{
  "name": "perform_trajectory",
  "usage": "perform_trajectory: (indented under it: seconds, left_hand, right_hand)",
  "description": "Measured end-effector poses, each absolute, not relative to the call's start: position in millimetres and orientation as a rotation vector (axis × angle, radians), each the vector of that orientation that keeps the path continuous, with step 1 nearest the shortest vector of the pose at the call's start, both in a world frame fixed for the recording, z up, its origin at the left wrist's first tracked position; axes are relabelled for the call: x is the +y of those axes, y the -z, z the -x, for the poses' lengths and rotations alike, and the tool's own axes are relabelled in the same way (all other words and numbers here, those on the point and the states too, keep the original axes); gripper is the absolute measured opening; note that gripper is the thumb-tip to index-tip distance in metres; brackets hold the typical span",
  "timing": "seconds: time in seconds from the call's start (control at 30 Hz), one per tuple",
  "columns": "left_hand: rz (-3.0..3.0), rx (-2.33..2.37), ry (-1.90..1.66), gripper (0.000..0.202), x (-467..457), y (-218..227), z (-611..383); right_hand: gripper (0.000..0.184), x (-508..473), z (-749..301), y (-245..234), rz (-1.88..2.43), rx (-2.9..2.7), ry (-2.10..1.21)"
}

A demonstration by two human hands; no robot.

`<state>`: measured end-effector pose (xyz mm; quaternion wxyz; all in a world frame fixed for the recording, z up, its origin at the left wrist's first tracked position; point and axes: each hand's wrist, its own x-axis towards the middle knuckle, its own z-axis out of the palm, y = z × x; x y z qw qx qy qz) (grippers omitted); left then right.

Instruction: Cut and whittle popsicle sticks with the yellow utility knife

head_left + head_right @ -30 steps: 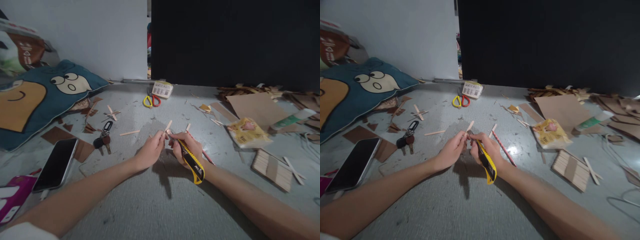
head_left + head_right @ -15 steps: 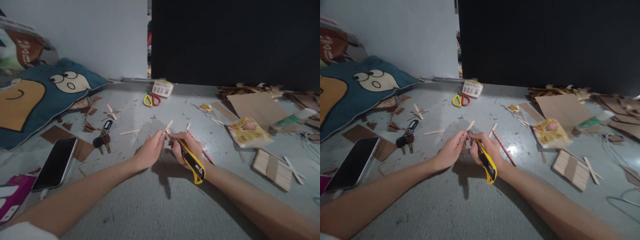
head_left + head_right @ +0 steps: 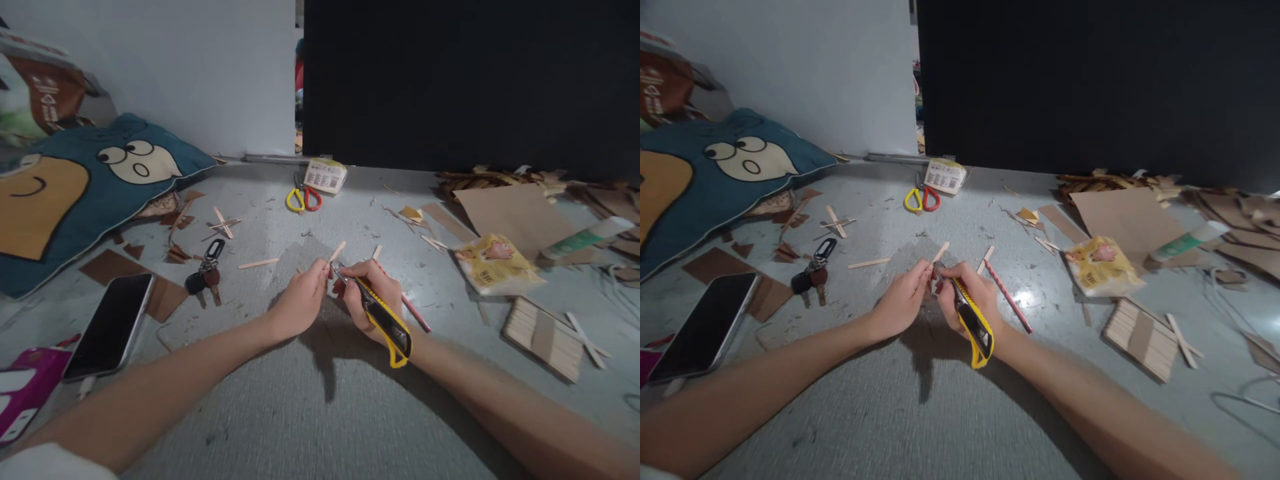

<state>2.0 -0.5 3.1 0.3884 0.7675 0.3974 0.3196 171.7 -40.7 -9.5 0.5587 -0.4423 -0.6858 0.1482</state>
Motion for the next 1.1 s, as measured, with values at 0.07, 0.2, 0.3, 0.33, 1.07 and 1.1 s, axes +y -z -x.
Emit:
perform_trajectory:
  seconds: [0.07, 0.2, 0.3, 0.33, 1.07, 1.1]
  left_hand:
    - [-1.953, 1.013, -0.808, 0.030, -0.9, -3.9, -2.1]
    - [-1.963, 1.026, -0.795, 0.028, -1.4, -6.8, -2.3]
    - [-1.942, 1.024, -0.799, 0.029, -1.6, -8.2, -3.2]
    - [-1.915, 1.011, -0.807, 0.030, -1.5, -8.1, -3.7]
    - [-1.493, 0.698, -0.721, 0.035, 8.6, 4.7, -3.5]
    - [-1.487, 0.697, -0.722, 0.034, 9.0, 5.0, -3.3]
  right_hand:
    - [0.005, -42.4, -169.4, 7.4, 1.061, -1.578, -0.406]
    - [0.013, -44.7, -165.3, 3.5, 1.079, -1.468, -0.560]
    - [0.018, -45.3, -162.3, 2.0, 1.027, -1.372, -0.705]
    - [0.019, -45.3, -161.4, 2.4, 1.014, -1.352, -0.733]
    - [0.020, -33.7, -181.7, 2.4, 0.930, -1.333, -0.857]
    - [0.020, -32.7, -182.5, 2.7, 0.909, -1.310, -0.881]
